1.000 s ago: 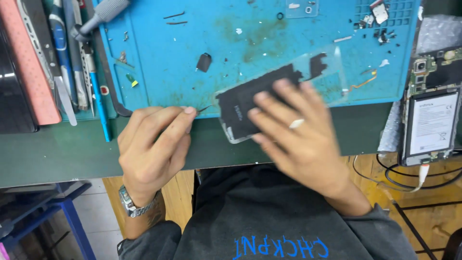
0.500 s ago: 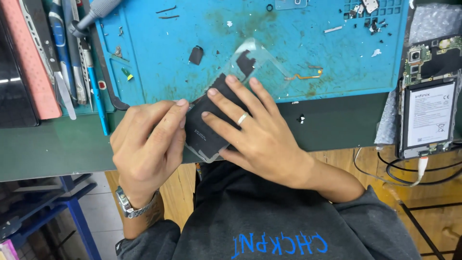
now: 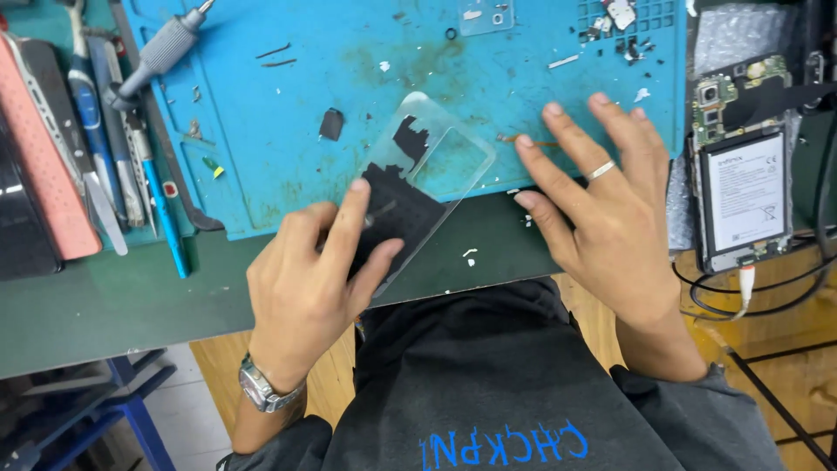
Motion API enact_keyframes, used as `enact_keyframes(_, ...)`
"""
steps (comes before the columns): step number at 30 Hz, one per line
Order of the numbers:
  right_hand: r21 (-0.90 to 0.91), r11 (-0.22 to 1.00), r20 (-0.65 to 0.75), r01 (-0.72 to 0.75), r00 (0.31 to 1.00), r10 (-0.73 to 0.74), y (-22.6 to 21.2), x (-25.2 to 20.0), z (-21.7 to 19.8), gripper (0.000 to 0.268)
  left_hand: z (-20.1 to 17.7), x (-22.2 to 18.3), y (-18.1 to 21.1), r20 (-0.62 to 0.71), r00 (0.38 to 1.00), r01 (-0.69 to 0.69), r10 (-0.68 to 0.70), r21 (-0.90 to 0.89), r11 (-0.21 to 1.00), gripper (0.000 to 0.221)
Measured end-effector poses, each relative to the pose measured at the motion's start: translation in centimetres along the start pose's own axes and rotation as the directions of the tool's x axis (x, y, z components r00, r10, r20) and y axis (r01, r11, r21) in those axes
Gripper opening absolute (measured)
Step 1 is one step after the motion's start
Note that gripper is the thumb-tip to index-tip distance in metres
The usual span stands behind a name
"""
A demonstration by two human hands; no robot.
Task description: A person is seen at a mobile repair bench carefully peeling a black adhesive layer from a transparent phone component using a small metal tool and their fingers.
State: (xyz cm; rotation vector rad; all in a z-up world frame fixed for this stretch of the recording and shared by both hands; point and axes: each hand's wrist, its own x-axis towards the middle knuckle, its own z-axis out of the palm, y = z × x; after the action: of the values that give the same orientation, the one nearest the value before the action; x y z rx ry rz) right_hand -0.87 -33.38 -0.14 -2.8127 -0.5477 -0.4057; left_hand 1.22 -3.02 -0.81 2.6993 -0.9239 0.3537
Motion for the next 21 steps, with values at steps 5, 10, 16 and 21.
enact_keyframes(5,-0.055,0.998,-0.038,-0.021,0.999,0.019,2.6,0.1,-0.3,0.044,0.9,-0.2,0.2,-0.026,0.999,0.033,-0.031,0.08,0.996,0.063)
enact_keyframes(10,-0.025,0.999,-0.075,-0.041,0.996,0.04,2.3,0.6,-0.3,0.047,1.0,-0.3,0.9,-0.067,0.992,0.109,-0.105,0.073,0.991,0.06)
enact_keyframes(16,0.282,0.958,0.011,0.041,0.999,-0.047,-4.4,3.1,1.7,0.044,0.5,0.2,3.4,-0.128,0.975,0.18,-0.18,-0.009,0.984,0.054)
enact_keyframes(21,0.231,0.957,0.094,0.177,0.975,-0.203,-4.8,3.1,2.2,0.053,-2.0,-1.2,2.3,0.013,0.981,0.19,-0.193,-0.27,0.944,0.039)
